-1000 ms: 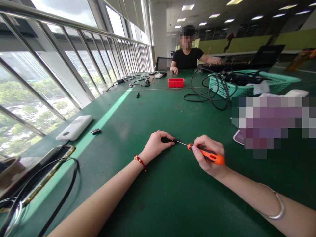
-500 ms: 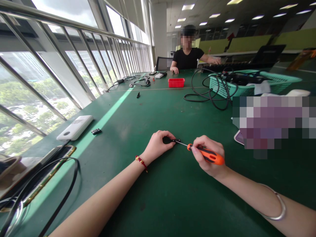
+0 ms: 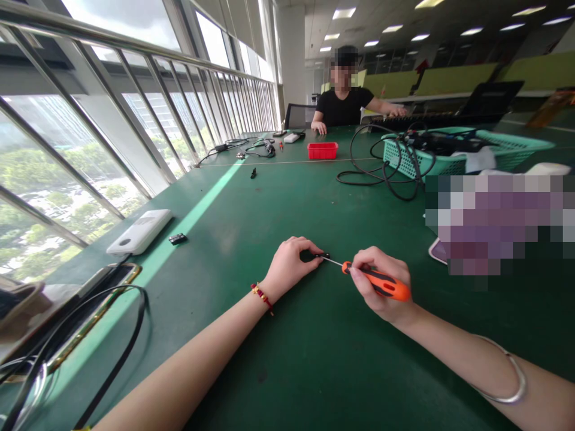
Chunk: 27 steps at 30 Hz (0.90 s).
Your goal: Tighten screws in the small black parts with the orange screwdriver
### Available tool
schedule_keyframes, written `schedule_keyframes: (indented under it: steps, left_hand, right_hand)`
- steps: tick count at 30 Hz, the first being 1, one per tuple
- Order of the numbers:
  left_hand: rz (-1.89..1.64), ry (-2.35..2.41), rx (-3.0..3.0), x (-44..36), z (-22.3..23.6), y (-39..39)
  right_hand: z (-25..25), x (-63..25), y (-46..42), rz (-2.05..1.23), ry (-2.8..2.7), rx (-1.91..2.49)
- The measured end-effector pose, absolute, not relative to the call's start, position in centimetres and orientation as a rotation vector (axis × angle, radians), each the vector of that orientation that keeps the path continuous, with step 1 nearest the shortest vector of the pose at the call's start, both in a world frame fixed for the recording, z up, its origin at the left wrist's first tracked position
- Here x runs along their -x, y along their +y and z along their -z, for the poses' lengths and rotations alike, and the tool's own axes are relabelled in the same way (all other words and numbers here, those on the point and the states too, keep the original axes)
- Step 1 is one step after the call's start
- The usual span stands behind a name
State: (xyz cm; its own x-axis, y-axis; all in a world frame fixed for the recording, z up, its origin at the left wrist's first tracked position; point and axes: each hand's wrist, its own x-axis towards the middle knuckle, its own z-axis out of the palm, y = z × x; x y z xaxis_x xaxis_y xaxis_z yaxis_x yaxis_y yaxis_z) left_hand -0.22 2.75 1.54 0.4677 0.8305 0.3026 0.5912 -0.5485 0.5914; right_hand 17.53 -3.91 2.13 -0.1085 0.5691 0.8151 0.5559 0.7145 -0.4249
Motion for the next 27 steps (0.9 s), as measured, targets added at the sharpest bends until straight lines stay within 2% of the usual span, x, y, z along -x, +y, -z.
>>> schedule_keyframes:
  steps: [9,27]
  left_hand:
    - [-0.868,1.266,-2.404,0.19,-1.14,2.45]
    - [-0.768,1.419,-2.483,-0.17,-1.39,2.12]
  right_hand:
    - [-2.18,-17.43,-3.93,-0.015,-1.762,0.89]
    - [-2.01,-17.43,-3.96,-0.054,-1.774,0.887]
